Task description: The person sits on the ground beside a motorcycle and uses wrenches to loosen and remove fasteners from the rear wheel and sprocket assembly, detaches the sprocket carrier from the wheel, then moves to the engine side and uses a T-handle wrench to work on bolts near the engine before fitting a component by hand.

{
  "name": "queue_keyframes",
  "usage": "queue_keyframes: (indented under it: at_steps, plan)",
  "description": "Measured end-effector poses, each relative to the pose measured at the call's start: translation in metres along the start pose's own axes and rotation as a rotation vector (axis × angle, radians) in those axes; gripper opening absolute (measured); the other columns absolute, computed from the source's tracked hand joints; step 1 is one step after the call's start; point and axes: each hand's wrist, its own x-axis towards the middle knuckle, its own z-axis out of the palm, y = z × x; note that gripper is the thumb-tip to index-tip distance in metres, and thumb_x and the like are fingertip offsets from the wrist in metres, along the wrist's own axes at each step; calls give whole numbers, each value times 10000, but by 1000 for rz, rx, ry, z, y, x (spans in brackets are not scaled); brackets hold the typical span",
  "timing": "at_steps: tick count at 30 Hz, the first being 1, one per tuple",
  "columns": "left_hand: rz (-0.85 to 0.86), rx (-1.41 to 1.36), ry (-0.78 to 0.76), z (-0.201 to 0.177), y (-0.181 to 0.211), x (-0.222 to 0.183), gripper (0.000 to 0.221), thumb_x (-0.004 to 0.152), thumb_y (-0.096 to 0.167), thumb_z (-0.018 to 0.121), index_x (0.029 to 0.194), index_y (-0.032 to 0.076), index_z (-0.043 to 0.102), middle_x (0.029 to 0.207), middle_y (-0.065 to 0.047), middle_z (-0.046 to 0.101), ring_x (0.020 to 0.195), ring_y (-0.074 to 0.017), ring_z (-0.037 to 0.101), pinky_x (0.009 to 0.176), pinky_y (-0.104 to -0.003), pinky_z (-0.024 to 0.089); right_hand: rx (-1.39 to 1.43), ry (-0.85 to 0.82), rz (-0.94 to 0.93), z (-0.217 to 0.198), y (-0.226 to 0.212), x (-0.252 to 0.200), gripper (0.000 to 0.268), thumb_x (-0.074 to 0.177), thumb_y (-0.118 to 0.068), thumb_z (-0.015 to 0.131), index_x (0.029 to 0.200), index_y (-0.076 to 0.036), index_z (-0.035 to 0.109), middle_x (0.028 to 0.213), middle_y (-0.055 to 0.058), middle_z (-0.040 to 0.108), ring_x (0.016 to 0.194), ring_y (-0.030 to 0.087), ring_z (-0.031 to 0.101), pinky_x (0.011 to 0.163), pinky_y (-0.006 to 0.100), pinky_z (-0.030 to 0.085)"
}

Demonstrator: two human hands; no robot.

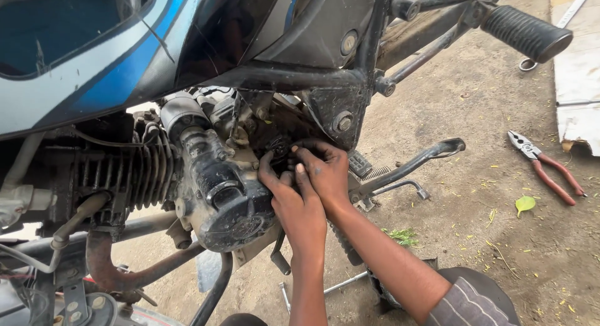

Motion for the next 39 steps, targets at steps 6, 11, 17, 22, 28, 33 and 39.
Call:
queue_keyframes:
  at_steps: [6,11,17,22,28,33,39]
  plan:
    - [12,-33,22,2,-1,-1,532,1026,168,506,1502,165,267,1166,-234,751,1132,-385,727,916,-486,532,-82,-11,-74,-4,6,2,155,897,-69,696,961,41,784,813,60,750,705,75,637,629,243,531]
    - [45,-50,17,9,-25,2,400,1089,167,499,1465,149,362,1225,-239,740,1218,-382,699,947,-481,519,-223,-9,-33,0,-13,-7,172,883,-116,716,971,9,795,797,50,751,708,74,641,649,231,527]
    - [-16,131,-18,-7,12,-4,582,1018,195,486,1542,192,233,1057,-195,767,1002,-408,743,837,-513,530,-196,15,-119,-3,0,-4,176,891,-116,727,981,20,794,837,60,772,732,70,656,672,236,550]
    - [-67,230,-90,-17,29,-3,582,1032,212,453,1547,205,183,1089,-201,745,1016,-421,724,848,-526,548,-128,33,-44,1,-6,-9,177,885,-114,734,987,19,793,830,75,773,701,86,664,635,244,547]
    - [-173,407,-174,-22,42,0,564,1053,219,409,1549,193,143,983,-261,739,977,-438,724,815,-549,569,-96,-7,-42,-1,1,-7,195,886,-131,750,994,30,778,853,92,769,722,96,662,641,246,537]
    - [-148,468,-174,-20,37,4,578,1045,194,399,1550,168,119,932,-272,731,930,-444,730,752,-550,587,-105,-23,36,0,-2,-2,194,849,-117,792,975,23,746,860,85,762,727,98,658,626,261,529]
    - [-159,453,-152,-17,39,5,560,1053,195,424,1525,167,123,1061,-328,681,1048,-505,655,825,-612,509,-83,-21,-15,-1,13,8,169,854,-86,790,951,46,749,847,82,759,711,102,653,632,269,536]
